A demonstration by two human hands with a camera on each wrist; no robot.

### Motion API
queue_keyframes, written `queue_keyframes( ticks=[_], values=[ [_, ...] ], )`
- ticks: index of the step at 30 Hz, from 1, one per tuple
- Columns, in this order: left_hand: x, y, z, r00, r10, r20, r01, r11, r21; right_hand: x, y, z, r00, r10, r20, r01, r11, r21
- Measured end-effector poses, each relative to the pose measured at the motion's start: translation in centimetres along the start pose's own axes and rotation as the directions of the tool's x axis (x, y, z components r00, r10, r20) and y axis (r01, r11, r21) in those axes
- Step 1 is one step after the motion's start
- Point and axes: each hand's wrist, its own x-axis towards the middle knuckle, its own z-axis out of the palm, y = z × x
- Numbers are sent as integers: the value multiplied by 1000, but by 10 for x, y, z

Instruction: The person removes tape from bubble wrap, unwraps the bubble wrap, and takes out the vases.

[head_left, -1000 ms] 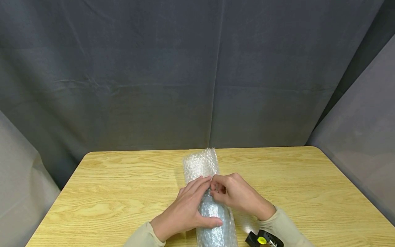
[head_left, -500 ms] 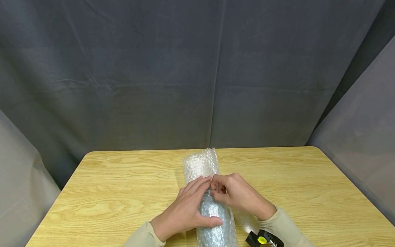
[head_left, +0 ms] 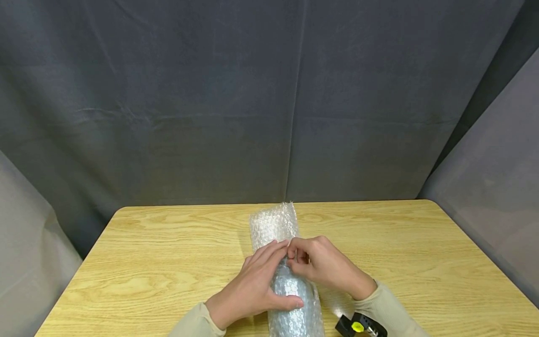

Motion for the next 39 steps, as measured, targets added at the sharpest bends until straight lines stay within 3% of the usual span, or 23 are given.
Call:
queue_keyframes(
  ticks=[15, 39],
  values=[
    [0, 0, 1, 1000, 3, -9, -3, 1000, 6, 1, -1, 0, 1000, 31, 5, -31, 1000, -1],
    [0, -2, 0, 1000, 10, -10, -10, 1000, 9, 2, 2, -1, 1000, 15, 5, -15, 1000, -4]
  ],
)
